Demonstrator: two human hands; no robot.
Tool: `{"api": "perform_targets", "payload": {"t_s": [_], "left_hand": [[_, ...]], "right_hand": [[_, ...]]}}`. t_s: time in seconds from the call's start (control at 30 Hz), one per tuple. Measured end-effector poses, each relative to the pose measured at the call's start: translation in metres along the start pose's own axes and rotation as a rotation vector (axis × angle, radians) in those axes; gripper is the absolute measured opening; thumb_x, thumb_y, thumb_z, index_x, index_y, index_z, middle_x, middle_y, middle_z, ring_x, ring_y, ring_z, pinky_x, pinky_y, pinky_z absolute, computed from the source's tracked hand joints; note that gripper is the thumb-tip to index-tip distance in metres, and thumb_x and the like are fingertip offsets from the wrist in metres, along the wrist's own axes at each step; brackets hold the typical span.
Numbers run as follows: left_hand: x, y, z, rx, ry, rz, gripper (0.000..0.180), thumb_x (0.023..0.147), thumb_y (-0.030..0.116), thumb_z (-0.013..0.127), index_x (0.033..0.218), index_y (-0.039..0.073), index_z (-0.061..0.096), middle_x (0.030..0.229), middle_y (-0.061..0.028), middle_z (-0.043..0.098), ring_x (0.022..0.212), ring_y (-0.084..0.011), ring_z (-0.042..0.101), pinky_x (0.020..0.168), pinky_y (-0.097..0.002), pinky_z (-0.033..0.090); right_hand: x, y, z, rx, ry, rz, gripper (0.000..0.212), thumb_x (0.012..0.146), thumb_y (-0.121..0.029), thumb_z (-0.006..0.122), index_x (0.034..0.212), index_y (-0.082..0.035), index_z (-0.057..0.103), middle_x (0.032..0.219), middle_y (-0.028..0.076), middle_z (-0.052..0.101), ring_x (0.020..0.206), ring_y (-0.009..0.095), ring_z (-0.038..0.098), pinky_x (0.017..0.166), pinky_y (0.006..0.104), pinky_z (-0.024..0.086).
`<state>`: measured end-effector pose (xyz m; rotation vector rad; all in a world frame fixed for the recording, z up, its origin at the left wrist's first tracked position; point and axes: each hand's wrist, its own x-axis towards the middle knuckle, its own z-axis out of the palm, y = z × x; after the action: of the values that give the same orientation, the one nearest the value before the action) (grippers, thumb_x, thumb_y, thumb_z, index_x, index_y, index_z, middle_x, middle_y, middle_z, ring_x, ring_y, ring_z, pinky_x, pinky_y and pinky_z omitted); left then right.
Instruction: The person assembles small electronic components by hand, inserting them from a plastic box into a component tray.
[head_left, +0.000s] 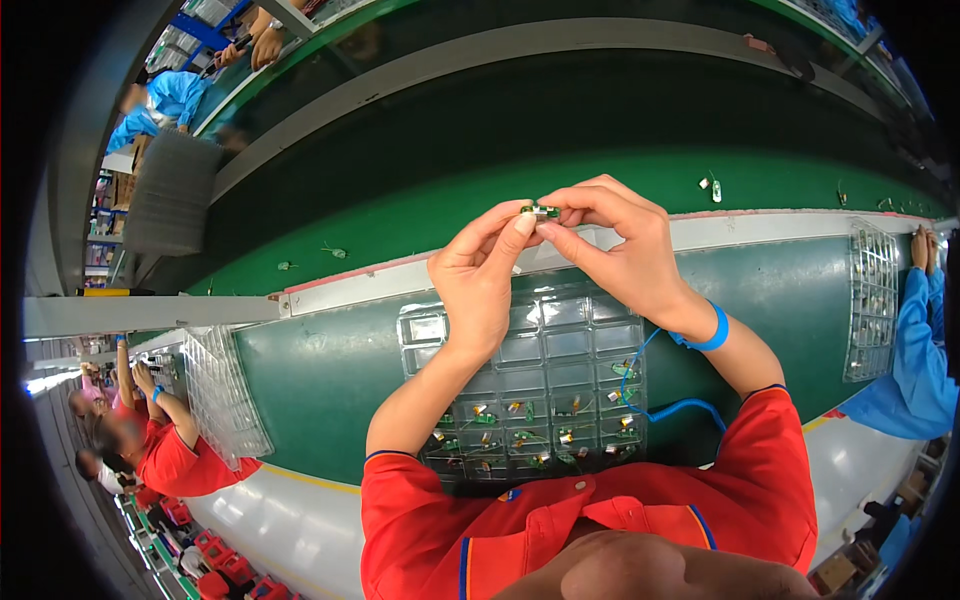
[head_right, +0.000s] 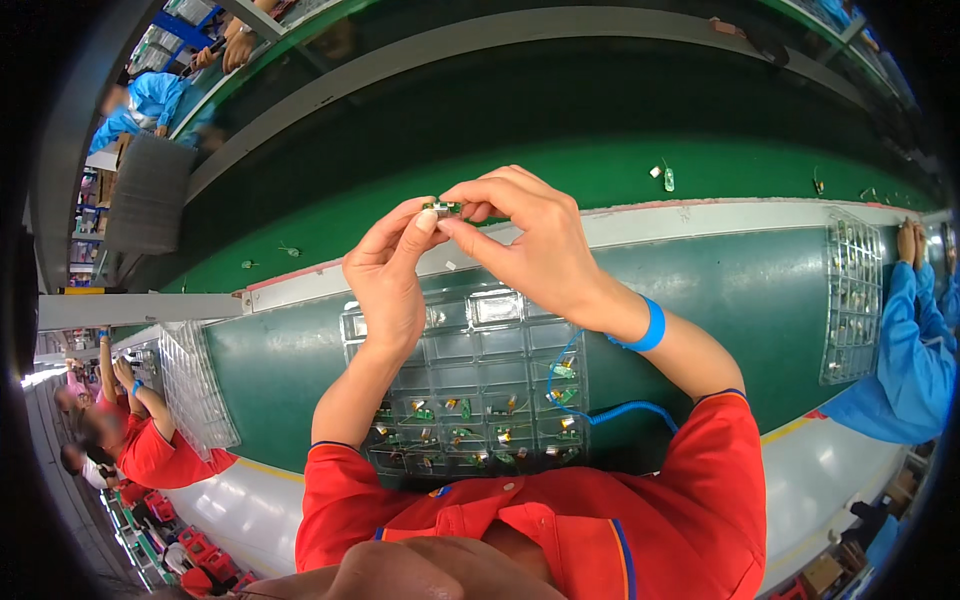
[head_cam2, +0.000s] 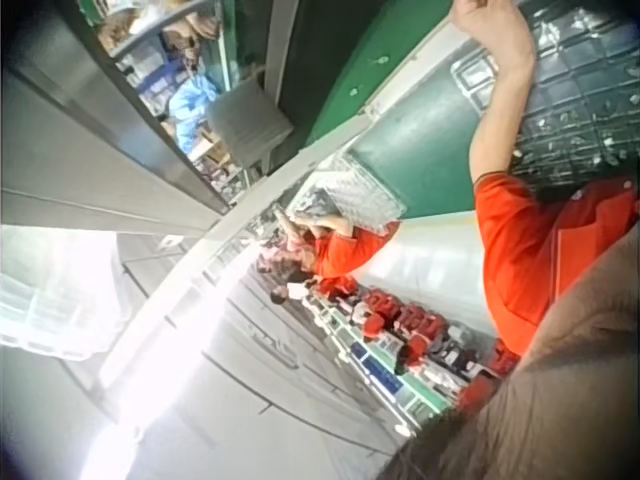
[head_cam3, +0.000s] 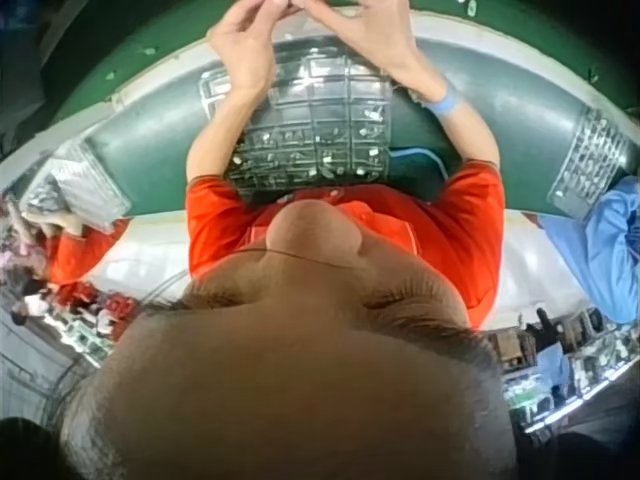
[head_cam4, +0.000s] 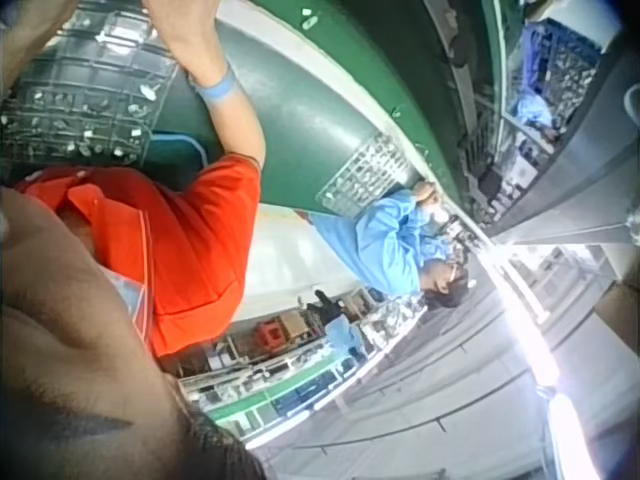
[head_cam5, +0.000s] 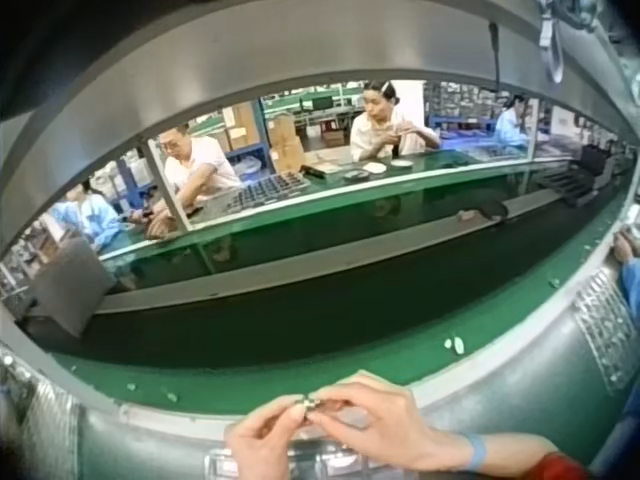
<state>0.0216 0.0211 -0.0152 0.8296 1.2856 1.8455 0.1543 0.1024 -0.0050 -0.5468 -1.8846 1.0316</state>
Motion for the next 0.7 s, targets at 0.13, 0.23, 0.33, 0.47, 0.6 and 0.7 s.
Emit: {"api": "perform_targets", "payload": {"t_s": [0.13, 0.23, 0.33, 0.47, 0.6, 0.7], "left_hand": [[-0.003, 0.002, 0.002, 0.020, -0.013, 0.007, 0.018, 0.087, 0.003, 0.068, 0.104, -0.003, 0.068, 0.095, -0.0102, 0.069, 0.082, -0.0168, 0.068, 0.077, -0.0272, 0.057], [-0.003, -0.001, 0.003, 0.070, -0.027, 0.026, 0.017, 0.088, 0.002, 0.067, 0.104, -0.004, 0.068, 0.094, -0.0103, 0.069, 0.082, -0.0167, 0.068, 0.076, -0.0270, 0.056], [0.001, -0.001, 0.006, 0.123, -0.006, -0.024, 0.017, 0.088, 0.002, 0.066, 0.104, -0.005, 0.068, 0.093, -0.0101, 0.069, 0.081, -0.0169, 0.068, 0.075, -0.0275, 0.056], [0.028, 0.000, -0.014, 0.184, -0.033, -0.125, 0.021, 0.087, 0.005, 0.067, 0.107, -0.003, 0.067, 0.086, -0.0095, 0.069, 0.074, -0.0153, 0.068, 0.073, -0.0268, 0.056], [0.062, 0.008, -0.063, 0.588, 0.006, 0.151, 0.030, 0.087, 0.008, 0.067, 0.115, 0.001, 0.064, 0.080, -0.0077, 0.069, 0.068, -0.0115, 0.066, 0.061, -0.0252, 0.054], [0.065, 0.013, -0.088, 0.962, 0.120, 0.080, 0.029, 0.086, 0.012, 0.068, 0.113, 0.002, 0.066, 0.077, -0.0068, 0.069, 0.066, -0.0104, 0.065, 0.061, -0.0248, 0.053]], "right_hand": [[-0.001, -0.002, -0.001, 0.032, -0.010, 0.049, 0.017, 0.081, 0.002, 0.070, 0.097, 0.002, 0.067, 0.088, 0.010, 0.065, 0.078, 0.016, 0.063, 0.070, 0.0267, 0.056], [-0.004, 0.001, -0.002, -0.044, -0.013, 0.018, 0.014, 0.081, 0.000, 0.070, 0.095, 0.003, 0.067, 0.087, 0.010, 0.065, 0.078, 0.016, 0.064, 0.069, 0.0272, 0.055], [-0.001, 0.000, -0.005, -0.134, -0.022, 0.019, 0.013, 0.082, -0.003, 0.071, 0.092, 0.003, 0.068, 0.084, 0.010, 0.066, 0.076, 0.014, 0.064, 0.068, 0.0270, 0.054], [0.011, 0.018, -0.017, 0.025, -0.214, 0.329, 0.018, 0.082, -0.008, 0.071, 0.098, 0.001, 0.068, 0.084, 0.010, 0.067, 0.077, 0.015, 0.066, 0.069, 0.0271, 0.054], [-0.010, 0.045, -0.076, -0.306, -0.344, 0.159, 0.019, 0.081, -0.011, 0.072, 0.096, -0.001, 0.068, 0.090, 0.011, 0.067, 0.079, 0.021, 0.066, 0.072, 0.0320, 0.054], [-0.037, 0.037, -0.082, -0.533, -0.413, 0.200, 0.012, 0.079, -0.007, 0.069, 0.090, -0.001, 0.068, 0.084, 0.012, 0.064, 0.082, 0.028, 0.061, 0.075, 0.0371, 0.049]]}}
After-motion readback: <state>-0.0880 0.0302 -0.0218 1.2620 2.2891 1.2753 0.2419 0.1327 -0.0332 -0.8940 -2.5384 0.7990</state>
